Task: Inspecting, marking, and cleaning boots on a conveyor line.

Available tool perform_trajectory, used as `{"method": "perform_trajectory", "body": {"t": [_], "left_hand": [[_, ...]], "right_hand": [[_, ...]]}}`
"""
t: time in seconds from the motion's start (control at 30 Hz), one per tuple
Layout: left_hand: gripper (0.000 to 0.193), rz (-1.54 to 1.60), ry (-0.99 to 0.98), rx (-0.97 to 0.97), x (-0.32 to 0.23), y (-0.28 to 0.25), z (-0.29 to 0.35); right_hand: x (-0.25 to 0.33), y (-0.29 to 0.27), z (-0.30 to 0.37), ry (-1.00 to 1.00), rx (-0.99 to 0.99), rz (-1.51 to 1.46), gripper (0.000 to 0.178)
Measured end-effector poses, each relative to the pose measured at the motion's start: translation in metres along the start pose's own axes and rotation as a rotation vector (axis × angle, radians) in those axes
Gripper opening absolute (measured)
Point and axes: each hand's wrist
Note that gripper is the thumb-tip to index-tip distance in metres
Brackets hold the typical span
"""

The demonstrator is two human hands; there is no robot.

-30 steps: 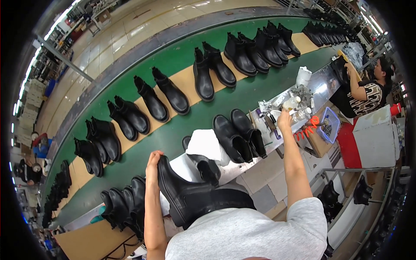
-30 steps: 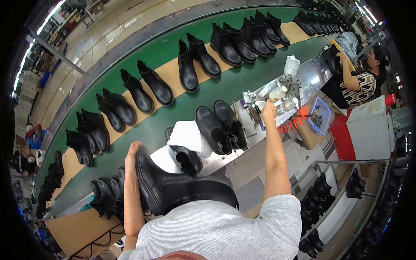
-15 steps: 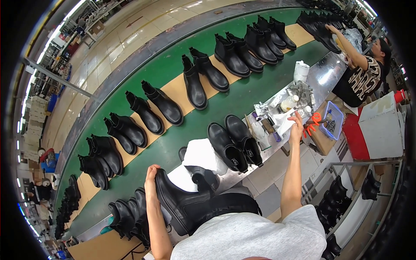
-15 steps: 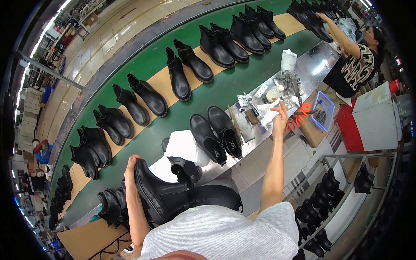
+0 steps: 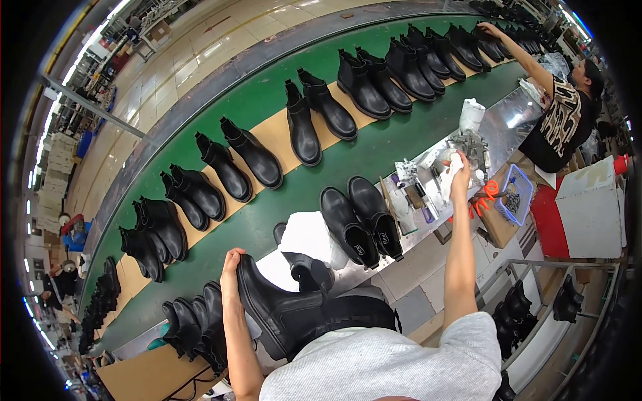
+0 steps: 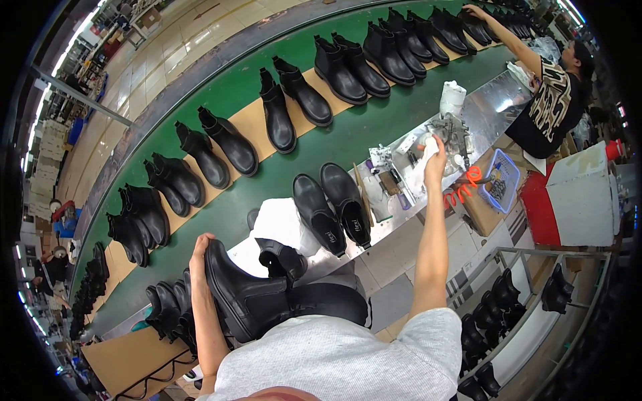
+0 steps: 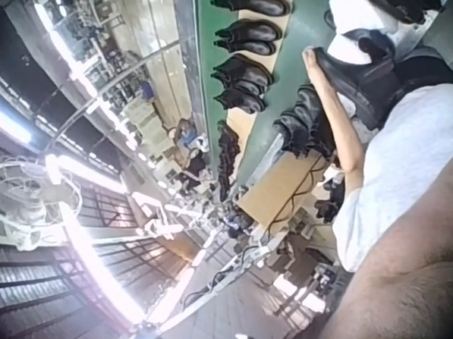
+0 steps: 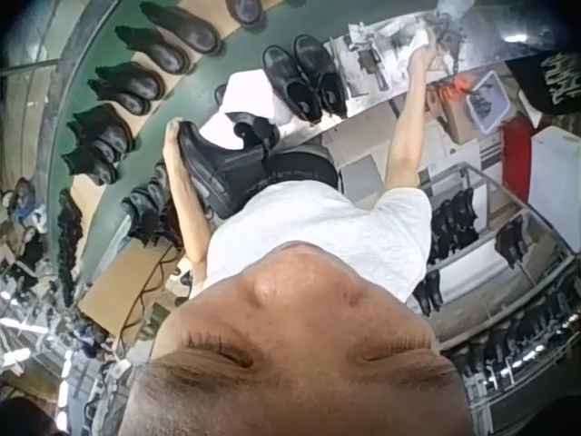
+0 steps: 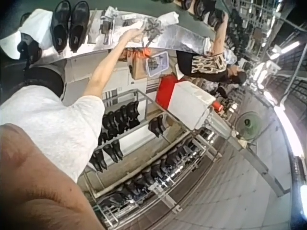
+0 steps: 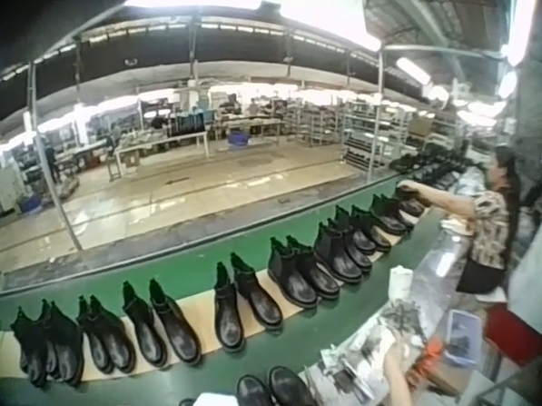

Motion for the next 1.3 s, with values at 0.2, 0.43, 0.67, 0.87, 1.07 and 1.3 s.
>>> {"method": "perform_trajectory", "body": {"t": [0.2,0.43,0.67,0.87,1.07,1.3], "left_hand": [[0.019,-0.002,0.006,0.01,-0.001,0.002,-0.002],[0.019,0.006,-0.004,0.006,-0.007,0.005,0.007],[0.02,0.003,0.07,-0.115,0.017,-0.023,0.026],[0.019,0.065,0.03,-0.118,0.0,0.001,0.022],[0.019,0.151,-0.038,-0.112,0.008,-0.009,0.025],[0.016,0.18,0.037,-0.068,0.005,-0.012,0.029]], "right_hand": [[0.023,0.023,0.066,-0.933,-0.124,0.875,0.06],[0.032,0.008,0.074,-1.095,-0.155,0.957,0.069],[-0.003,0.032,0.022,-0.82,-0.092,0.742,0.045],[-0.017,-0.075,-0.109,0.228,-0.014,0.359,0.026],[0.113,0.184,0.224,-0.382,1.091,0.528,0.025],[0.065,0.271,0.36,0.268,1.512,0.184,0.013]]}}
Point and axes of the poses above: each hand's wrist, its own z-axis away from the middle knuckle, its own y-axis out of the palm, x = y × z, and after that the axes turned 6 degrees about -y, right-handed
